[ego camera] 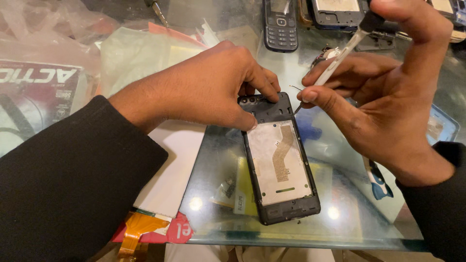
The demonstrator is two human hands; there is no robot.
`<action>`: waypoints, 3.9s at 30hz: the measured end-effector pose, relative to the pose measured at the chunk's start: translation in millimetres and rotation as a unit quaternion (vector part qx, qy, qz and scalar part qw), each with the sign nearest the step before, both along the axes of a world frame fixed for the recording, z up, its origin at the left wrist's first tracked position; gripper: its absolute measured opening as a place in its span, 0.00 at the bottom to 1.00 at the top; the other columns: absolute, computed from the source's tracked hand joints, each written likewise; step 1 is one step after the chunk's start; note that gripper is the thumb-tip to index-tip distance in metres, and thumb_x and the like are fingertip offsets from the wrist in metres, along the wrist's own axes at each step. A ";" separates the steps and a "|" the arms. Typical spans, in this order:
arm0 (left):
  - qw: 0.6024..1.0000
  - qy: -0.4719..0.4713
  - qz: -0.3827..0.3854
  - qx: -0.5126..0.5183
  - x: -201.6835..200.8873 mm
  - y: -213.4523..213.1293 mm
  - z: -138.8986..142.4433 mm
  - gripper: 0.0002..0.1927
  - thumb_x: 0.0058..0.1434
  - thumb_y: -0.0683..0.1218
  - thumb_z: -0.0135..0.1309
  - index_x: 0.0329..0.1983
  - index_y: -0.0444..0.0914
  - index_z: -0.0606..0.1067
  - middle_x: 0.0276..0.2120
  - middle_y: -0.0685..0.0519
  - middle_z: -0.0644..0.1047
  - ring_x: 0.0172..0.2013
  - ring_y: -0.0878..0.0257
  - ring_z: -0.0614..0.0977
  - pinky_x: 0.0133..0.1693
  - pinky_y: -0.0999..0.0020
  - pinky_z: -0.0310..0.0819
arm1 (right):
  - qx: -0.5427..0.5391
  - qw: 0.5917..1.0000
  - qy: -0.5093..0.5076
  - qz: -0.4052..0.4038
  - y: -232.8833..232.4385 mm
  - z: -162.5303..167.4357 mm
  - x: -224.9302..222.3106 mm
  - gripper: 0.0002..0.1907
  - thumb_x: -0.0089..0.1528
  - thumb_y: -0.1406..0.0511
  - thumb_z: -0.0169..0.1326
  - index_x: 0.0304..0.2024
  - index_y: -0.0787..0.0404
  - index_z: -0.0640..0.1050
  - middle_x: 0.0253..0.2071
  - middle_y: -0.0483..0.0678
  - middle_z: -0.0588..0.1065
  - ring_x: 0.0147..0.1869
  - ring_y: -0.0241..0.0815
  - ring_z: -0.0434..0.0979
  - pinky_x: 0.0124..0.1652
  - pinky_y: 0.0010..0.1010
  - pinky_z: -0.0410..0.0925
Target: The person uses a precision screwdriver to remove multiple small screws from the back frame of a disassembled mobile phone. They place the screws into a magnetic holder and continue unscrewing along the device's edges.
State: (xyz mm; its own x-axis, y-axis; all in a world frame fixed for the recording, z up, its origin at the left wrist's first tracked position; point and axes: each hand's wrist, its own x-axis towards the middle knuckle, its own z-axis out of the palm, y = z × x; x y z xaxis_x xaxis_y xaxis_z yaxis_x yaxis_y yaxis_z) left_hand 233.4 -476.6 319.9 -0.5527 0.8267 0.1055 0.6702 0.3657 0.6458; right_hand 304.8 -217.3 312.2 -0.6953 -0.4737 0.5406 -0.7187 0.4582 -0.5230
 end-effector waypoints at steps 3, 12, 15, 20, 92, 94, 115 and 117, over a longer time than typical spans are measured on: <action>0.999 0.020 -0.018 0.023 -0.5 -0.2 -2.1 0.25 0.43 0.43 0.65 0.49 0.35 0.82 0.44 0.53 0.85 0.34 0.65 0.85 0.40 0.69 0.79 | 0.010 1.000 0.025 0.005 -3.4 2.0 2.0 0.44 0.68 0.78 0.64 0.68 0.50 0.46 0.48 0.60 0.75 0.52 0.49 0.85 0.49 0.32 0.84; 1.000 0.018 -0.001 0.005 1.0 1.1 1.2 0.26 0.42 0.42 0.65 0.47 0.34 0.82 0.43 0.53 0.85 0.32 0.64 0.85 0.38 0.68 0.80 | 0.037 0.998 0.059 0.006 -7.1 12.8 6.8 0.44 0.64 0.79 0.63 0.67 0.51 0.48 0.46 0.60 0.74 0.49 0.47 0.85 0.48 0.33 0.83; 1.000 0.004 0.003 -0.007 2.7 1.9 2.7 0.25 0.42 0.42 0.65 0.47 0.35 0.83 0.39 0.53 0.86 0.31 0.64 0.84 0.37 0.68 0.79 | 0.043 0.998 0.034 0.030 -8.4 15.8 10.4 0.43 0.64 0.81 0.59 0.66 0.52 0.47 0.49 0.61 0.74 0.52 0.50 0.85 0.47 0.33 0.83; 1.000 0.009 0.001 -0.001 2.6 1.5 3.0 0.24 0.42 0.42 0.64 0.46 0.35 0.82 0.39 0.54 0.85 0.31 0.64 0.85 0.37 0.68 0.79 | 0.024 0.998 0.034 0.044 -12.3 16.5 7.3 0.42 0.65 0.80 0.59 0.66 0.51 0.46 0.48 0.61 0.74 0.51 0.50 0.84 0.46 0.32 0.81; 0.997 0.055 0.049 -0.013 5.3 8.3 -3.0 0.22 0.43 0.48 0.76 0.42 0.39 0.85 0.36 0.47 0.85 0.36 0.61 0.86 0.40 0.64 0.80 | 0.770 0.631 -0.004 -0.097 -86.0 103.0 -5.2 0.10 0.53 0.58 0.62 0.23 0.56 0.83 0.18 0.52 0.76 0.22 0.47 0.77 0.29 0.39 0.70; 0.994 0.092 0.004 0.057 4.9 7.3 -2.8 0.23 0.43 0.47 0.77 0.41 0.36 0.85 0.39 0.46 0.85 0.41 0.62 0.86 0.43 0.65 0.80 | 0.738 0.662 -0.031 -0.130 -87.0 102.8 -5.5 0.14 0.59 0.56 0.60 0.23 0.56 0.83 0.17 0.52 0.76 0.20 0.48 0.76 0.27 0.39 0.70; 0.998 0.052 0.037 0.018 6.6 7.7 -3.4 0.22 0.43 0.49 0.75 0.41 0.36 0.84 0.34 0.49 0.84 0.32 0.60 0.84 0.36 0.64 0.78 | 0.694 0.714 0.053 -0.082 -53.6 74.4 -44.3 0.22 0.54 0.48 0.68 0.25 0.59 0.84 0.17 0.50 0.76 0.19 0.46 0.77 0.25 0.36 0.69; 0.997 0.061 0.033 0.026 5.9 8.4 -4.1 0.22 0.43 0.49 0.76 0.41 0.37 0.84 0.35 0.49 0.84 0.33 0.60 0.85 0.36 0.64 0.78 | 0.696 0.711 -0.003 -0.095 -59.2 77.8 -40.4 0.17 0.54 0.52 0.69 0.25 0.58 0.83 0.17 0.49 0.76 0.20 0.45 0.77 0.26 0.35 0.68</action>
State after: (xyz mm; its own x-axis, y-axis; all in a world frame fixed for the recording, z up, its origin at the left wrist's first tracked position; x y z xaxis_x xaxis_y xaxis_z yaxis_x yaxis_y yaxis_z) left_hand 239.3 -468.2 315.8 -0.5859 0.7810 0.2162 0.7204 0.3797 0.5804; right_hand 264.4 -276.6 390.0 -0.8191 -0.4439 -0.3634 -0.5736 0.6239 0.5308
